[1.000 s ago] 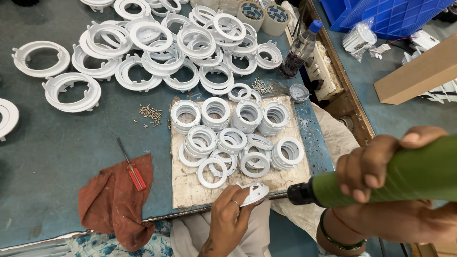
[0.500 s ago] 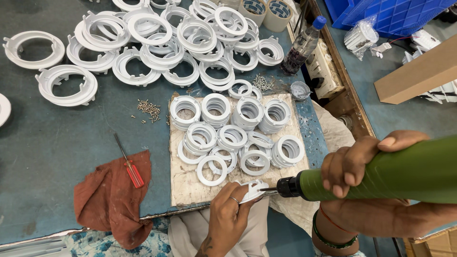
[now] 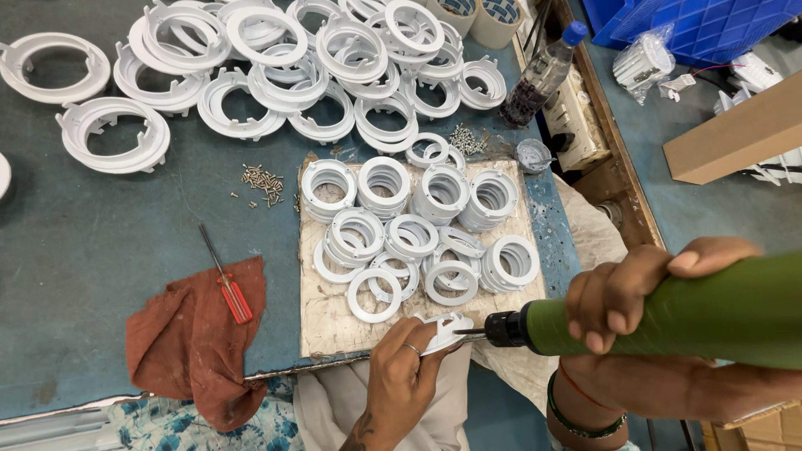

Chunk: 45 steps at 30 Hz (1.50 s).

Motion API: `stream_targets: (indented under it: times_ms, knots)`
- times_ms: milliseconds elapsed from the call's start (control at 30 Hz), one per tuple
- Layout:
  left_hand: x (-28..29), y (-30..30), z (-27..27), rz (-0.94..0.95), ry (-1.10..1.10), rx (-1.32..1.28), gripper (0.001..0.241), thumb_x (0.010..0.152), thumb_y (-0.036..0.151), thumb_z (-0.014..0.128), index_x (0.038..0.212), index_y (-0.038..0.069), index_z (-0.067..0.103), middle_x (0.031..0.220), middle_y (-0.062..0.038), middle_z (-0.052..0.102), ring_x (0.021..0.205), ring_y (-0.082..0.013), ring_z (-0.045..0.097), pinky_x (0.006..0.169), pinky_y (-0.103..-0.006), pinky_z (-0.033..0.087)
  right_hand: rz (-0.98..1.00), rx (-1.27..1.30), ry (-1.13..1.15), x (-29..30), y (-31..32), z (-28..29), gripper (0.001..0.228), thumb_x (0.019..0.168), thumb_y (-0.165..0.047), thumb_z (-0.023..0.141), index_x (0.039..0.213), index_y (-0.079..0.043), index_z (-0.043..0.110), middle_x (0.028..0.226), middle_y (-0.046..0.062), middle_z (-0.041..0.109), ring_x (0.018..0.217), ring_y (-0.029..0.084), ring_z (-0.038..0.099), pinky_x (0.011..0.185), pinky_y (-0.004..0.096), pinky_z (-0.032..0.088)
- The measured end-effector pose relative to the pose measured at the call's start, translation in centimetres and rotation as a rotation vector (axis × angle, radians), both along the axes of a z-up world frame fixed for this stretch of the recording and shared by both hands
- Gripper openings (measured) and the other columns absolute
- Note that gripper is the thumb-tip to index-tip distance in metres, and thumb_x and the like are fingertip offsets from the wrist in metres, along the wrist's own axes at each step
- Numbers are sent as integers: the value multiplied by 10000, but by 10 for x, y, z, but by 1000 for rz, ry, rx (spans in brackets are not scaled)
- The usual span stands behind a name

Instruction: The person assembles white plastic rings by inserting screws and tightening them with a green power drill. The person also uses a red screwdriver to adjust the rings and places the finished units on the table.

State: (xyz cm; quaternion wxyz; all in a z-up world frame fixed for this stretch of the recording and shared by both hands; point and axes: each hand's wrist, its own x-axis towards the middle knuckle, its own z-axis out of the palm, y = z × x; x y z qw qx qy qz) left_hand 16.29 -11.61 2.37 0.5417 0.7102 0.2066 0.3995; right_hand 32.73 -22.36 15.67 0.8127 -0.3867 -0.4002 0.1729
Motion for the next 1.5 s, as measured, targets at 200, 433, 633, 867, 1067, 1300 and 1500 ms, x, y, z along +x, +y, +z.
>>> stream_targets:
  times_ms: [200, 433, 633, 867, 1067, 1300, 1500]
  knots:
    - [-1, -1, -2, 0, -10, -8, 217, 850, -5, 737, 1065, 22, 725, 775, -108, 602, 639, -273, 585, 553, -397, 445, 31, 67, 20, -4, 1, -3, 812, 1006, -780, 260, 1157, -1, 433, 747, 161, 520, 528, 196, 495, 521, 355, 459]
    - [2, -3, -4, 35, -49, 2, 243, 823, -42, 697, 1058, 20, 706, 800, -117, 606, 675, -300, 600, 579, -414, 459, 21, 64, 2, -6, 3, -2, 812, 1046, -771, 273, 1181, 13, 437, 764, 181, 540, 537, 203, 522, 542, 333, 470]
    - [3, -3, -9, 61, -44, 24, 229, 831, -22, 715, 1057, 11, 700, 800, -126, 603, 675, -312, 592, 581, -426, 451, -39, 58, -52, -6, 3, -8, 830, 957, -814, 326, 1150, -16, 449, 733, 167, 521, 529, 204, 480, 466, 342, 474]
    - [2, -3, -6, 43, -36, -28, 209, 844, -16, 693, 1051, 2, 707, 809, -124, 627, 672, -303, 615, 577, -424, 465, -26, 86, -68, -7, 7, -8, 812, 1033, -789, 323, 1138, 4, 458, 738, 176, 537, 512, 205, 506, 494, 332, 465]
    - [2, -5, -6, 36, -8, 33, 211, 840, -19, 690, 1047, 10, 724, 805, -134, 622, 684, -326, 594, 587, -442, 455, -32, 57, -68, -5, 2, -12, 824, 1009, -804, 328, 1099, 5, 458, 711, 170, 547, 505, 196, 500, 506, 316, 462]
    - [4, -7, -3, 58, -30, 59, 190, 838, -25, 715, 1028, -22, 708, 829, -142, 637, 690, -327, 602, 583, -440, 458, -44, 16, -58, 6, -3, -9, 868, 987, -850, 314, 1064, 4, 443, 736, 179, 524, 518, 193, 458, 487, 324, 447]
    - [4, -7, -9, 46, -46, 71, 210, 837, -36, 718, 1046, -35, 696, 882, -160, 648, 719, -340, 609, 605, -439, 473, 32, 24, 5, 6, -7, -11, 894, 960, -842, 276, 1123, 20, 447, 745, 181, 545, 523, 199, 489, 532, 312, 456]
